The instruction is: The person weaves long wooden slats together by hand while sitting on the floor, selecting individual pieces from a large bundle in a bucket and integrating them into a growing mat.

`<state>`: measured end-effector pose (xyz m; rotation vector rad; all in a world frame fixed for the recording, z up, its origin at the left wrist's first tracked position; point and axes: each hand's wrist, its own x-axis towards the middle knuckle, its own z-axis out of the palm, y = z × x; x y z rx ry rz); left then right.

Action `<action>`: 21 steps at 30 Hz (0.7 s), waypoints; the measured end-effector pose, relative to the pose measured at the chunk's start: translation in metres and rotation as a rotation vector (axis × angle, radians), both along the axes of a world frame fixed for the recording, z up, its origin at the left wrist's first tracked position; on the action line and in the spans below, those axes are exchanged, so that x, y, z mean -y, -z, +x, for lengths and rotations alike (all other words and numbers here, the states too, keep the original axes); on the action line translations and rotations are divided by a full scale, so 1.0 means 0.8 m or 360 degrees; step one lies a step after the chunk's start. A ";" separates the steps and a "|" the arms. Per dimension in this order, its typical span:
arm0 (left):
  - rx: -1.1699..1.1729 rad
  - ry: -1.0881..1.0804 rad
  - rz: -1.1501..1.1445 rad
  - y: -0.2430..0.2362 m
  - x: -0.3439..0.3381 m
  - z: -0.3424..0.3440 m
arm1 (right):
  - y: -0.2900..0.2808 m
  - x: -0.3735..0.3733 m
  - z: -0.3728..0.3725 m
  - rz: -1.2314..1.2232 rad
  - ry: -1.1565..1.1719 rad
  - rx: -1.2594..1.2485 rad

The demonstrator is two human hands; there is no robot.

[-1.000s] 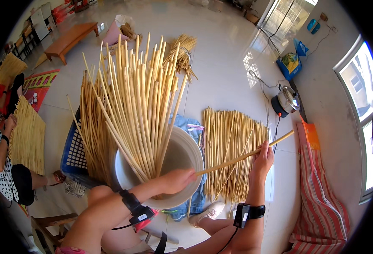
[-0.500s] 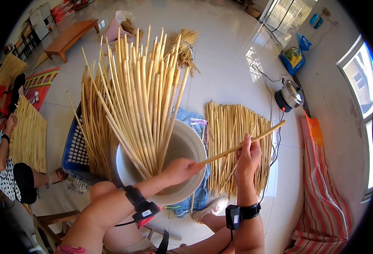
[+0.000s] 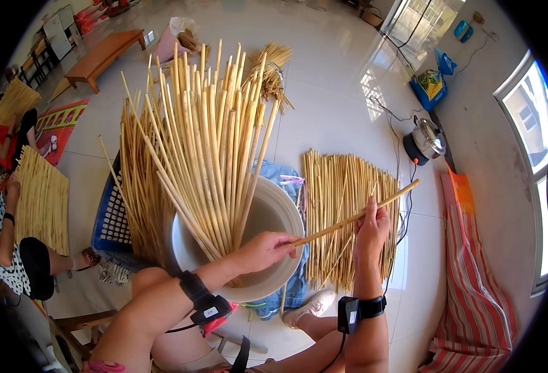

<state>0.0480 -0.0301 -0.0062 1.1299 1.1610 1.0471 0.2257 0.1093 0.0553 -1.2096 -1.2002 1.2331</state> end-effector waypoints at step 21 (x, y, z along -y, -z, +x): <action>0.0340 -0.0009 -0.0542 -0.012 0.002 -0.003 | -0.006 0.013 -0.014 0.0024 -0.0052 0.0177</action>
